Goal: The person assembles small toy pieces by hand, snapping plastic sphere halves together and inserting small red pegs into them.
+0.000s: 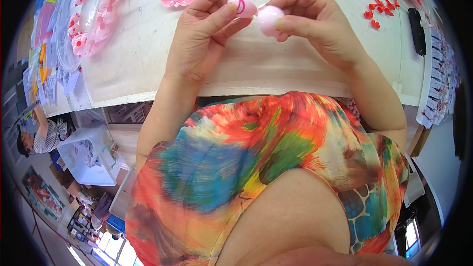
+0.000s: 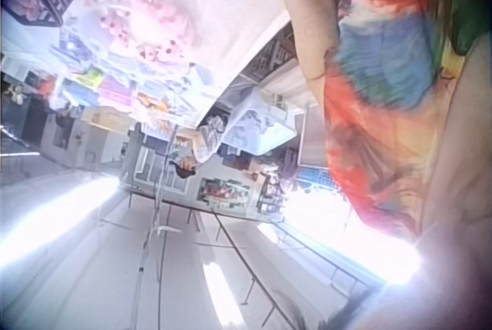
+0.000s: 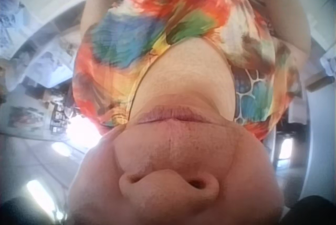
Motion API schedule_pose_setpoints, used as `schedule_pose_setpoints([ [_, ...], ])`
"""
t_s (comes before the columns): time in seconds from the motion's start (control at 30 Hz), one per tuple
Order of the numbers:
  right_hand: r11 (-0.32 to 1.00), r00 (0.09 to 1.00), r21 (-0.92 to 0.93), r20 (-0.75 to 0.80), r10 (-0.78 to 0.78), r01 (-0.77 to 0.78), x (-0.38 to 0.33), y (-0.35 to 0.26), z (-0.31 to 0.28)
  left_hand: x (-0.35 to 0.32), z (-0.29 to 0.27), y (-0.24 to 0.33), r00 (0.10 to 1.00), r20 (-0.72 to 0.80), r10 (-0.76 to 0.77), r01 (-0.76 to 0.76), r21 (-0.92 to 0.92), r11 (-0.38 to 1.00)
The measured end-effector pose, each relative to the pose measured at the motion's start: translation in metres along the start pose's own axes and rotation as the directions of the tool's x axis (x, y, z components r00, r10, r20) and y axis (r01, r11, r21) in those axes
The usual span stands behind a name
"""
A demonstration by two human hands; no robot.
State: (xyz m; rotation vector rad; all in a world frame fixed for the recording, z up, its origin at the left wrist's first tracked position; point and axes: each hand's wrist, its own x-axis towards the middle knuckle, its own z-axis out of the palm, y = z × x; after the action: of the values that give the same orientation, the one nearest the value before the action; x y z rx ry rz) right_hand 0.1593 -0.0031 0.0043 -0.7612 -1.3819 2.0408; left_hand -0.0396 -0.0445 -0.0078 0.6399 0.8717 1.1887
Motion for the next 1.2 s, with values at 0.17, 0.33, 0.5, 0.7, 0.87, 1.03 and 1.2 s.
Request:
schedule_pose_setpoints([
  [0.17, 0.995, 0.997, 0.08, -0.064, -0.049, 0.054, 0.001, 0.003, -0.004, -0.003, -0.003, 0.001, 0.994, 0.108, -0.024, 0.027, -0.03, 0.999],
  [0.33, 0.992, 0.994, 0.119, -0.099, 0.052, -0.04, 0.003, 0.007, -0.001, -0.003, 0.004, 0.001, 0.989, 0.124, -0.079, 0.097, -0.149, 0.984],
  [0.5, 0.993, 0.99, 0.092, -0.107, 0.087, -0.078, 0.003, 0.008, 0.003, -0.001, 0.001, -0.006, 0.985, 0.063, -0.159, 0.168, -0.161, 0.973],
  [0.7, 0.993, 0.992, 0.092, -0.091, 0.084, -0.076, 0.002, 0.008, 0.003, -0.005, 0.013, -0.001, 0.994, 0.037, -0.103, 0.105, -0.071, 0.992],
  [0.87, 0.985, 0.997, 0.169, -0.064, 0.048, -0.037, -0.001, 0.006, 0.002, -0.005, 0.013, -0.004, 1.0, 0.001, -0.012, 0.013, -0.061, 0.998],
  [1.03, 0.991, 0.993, 0.131, -0.105, 0.049, -0.035, -0.001, 0.008, 0.006, -0.006, 0.012, -0.004, 1.0, 0.005, 0.026, -0.026, -0.045, 0.999],
  [1.2, 0.991, 0.994, 0.131, -0.097, 0.052, -0.039, 0.0, 0.01, 0.004, -0.005, 0.011, -0.005, 0.995, 0.053, 0.088, -0.09, 0.036, 0.995],
])
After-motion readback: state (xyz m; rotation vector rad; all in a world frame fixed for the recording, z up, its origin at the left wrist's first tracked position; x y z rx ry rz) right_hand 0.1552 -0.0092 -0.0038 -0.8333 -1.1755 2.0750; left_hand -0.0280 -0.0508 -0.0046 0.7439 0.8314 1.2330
